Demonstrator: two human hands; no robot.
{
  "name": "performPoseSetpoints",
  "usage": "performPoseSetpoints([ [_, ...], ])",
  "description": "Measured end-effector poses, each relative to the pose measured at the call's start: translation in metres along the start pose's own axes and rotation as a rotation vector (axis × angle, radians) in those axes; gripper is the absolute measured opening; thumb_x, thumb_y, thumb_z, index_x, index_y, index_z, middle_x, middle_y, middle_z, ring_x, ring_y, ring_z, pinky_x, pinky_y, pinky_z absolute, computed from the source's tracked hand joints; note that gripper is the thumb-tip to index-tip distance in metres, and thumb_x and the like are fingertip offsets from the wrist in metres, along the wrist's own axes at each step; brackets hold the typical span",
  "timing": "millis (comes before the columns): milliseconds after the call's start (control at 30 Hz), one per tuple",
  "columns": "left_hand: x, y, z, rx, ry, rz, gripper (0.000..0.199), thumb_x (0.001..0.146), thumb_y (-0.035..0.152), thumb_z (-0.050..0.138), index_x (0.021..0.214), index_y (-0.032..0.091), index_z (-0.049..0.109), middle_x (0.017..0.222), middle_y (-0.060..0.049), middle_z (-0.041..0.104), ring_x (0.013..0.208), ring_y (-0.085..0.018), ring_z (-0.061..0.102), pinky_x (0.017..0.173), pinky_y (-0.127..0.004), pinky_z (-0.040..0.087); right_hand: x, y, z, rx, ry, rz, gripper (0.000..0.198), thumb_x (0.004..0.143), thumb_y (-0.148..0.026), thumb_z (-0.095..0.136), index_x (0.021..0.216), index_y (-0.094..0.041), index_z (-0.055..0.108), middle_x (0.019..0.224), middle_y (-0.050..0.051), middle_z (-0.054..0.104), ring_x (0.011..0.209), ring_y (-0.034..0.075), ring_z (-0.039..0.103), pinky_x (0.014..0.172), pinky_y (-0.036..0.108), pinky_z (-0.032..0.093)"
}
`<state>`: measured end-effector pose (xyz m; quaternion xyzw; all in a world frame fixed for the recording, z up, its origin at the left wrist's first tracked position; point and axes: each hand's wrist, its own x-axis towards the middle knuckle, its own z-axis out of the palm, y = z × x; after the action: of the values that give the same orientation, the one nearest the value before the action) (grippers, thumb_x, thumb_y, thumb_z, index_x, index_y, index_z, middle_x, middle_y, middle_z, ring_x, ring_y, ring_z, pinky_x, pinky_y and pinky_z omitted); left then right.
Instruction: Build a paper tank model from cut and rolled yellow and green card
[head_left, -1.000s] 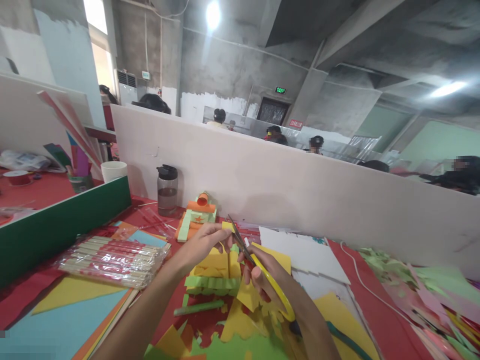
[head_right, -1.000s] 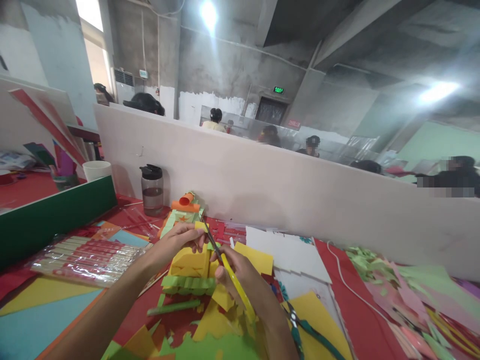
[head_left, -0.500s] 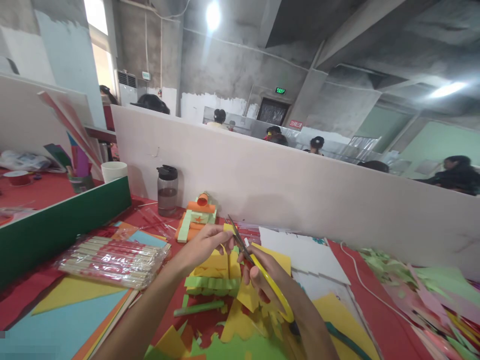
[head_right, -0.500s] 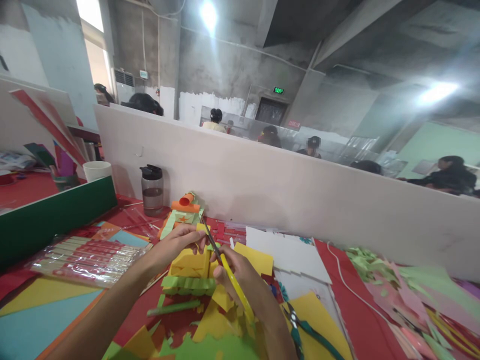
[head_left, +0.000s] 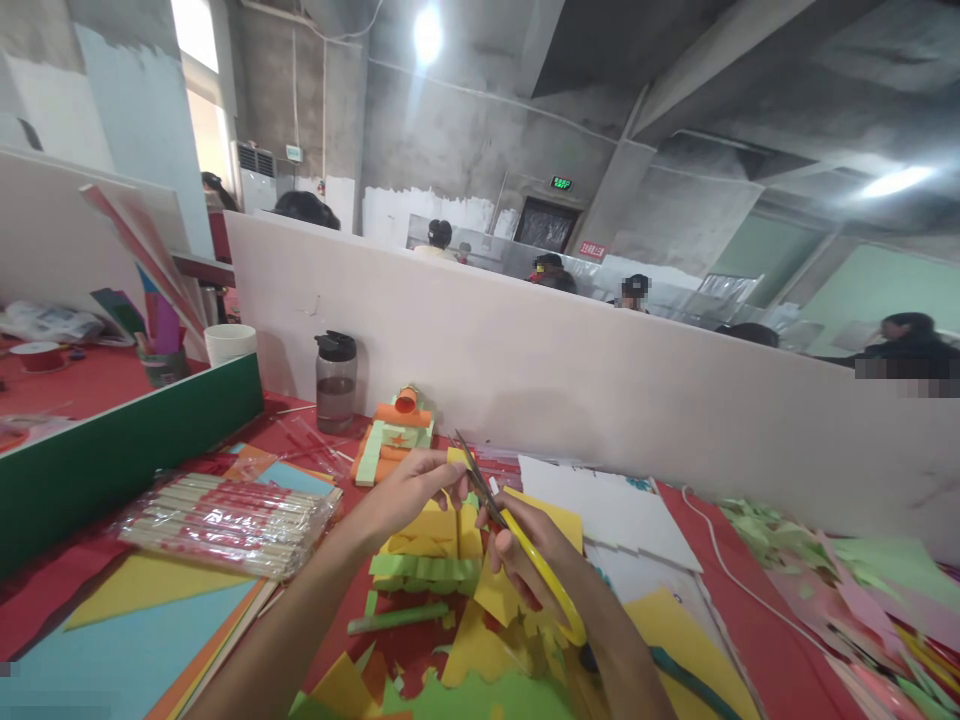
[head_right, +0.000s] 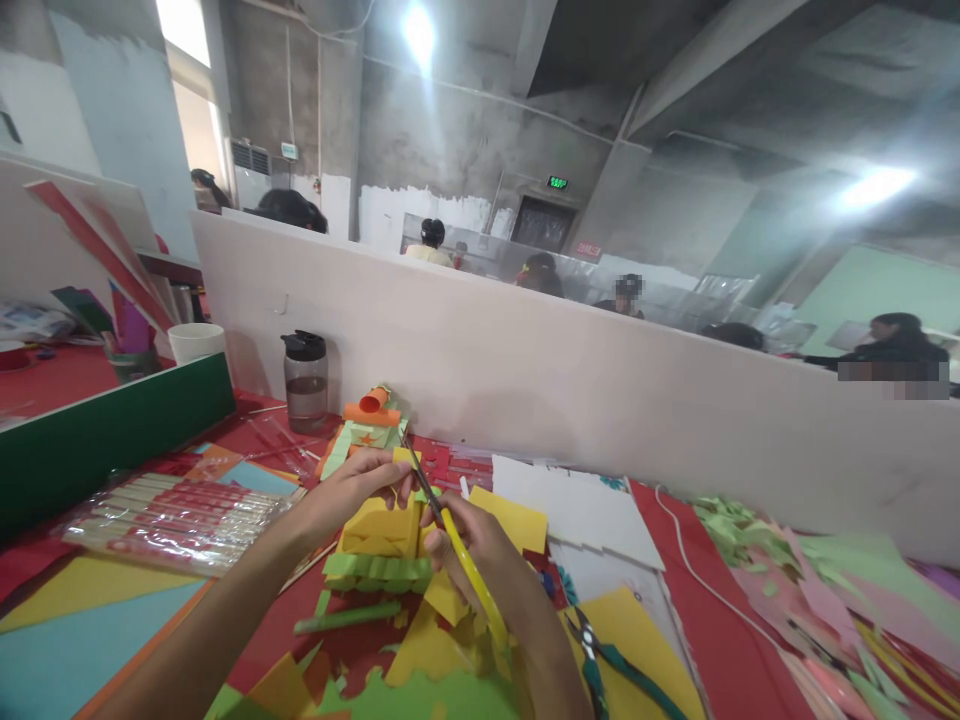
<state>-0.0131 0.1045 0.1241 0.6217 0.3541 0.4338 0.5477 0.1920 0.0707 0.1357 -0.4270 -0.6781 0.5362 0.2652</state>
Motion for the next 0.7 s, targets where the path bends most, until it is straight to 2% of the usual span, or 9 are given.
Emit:
performPoseSetpoints([
  [333,0.0006,0.0019,-0.0011,0.018,-0.031,0.011,0.037,0.092,0.045,0.051,0.073,0.016,0.065,0.075,-0.003,0.063,0.072,-0.016,0.059,0.069,-0.027,0.044,-0.0012,-0.0025,0.0005,-0.006,0.02,0.02,0.066,0.076,-0.079,0.058,0.103,-0.019,0.056,0.063,-0.005,0.054,0.036,0.004,0.036,0.037,0.017,0.032],
  [700,0.003,-0.0003,-0.0019,0.091,0.044,0.08,0.04,0.093,0.052,0.049,0.076,0.017,0.061,0.067,0.002,0.056,0.065,-0.014,0.057,0.065,-0.026,0.044,0.0,0.0025,-0.0011,-0.023,0.029,0.013,0.066,0.079,-0.078,0.056,0.107,-0.018,0.055,0.064,-0.004,0.055,0.038,0.005,0.038,0.036,0.017,0.033],
])
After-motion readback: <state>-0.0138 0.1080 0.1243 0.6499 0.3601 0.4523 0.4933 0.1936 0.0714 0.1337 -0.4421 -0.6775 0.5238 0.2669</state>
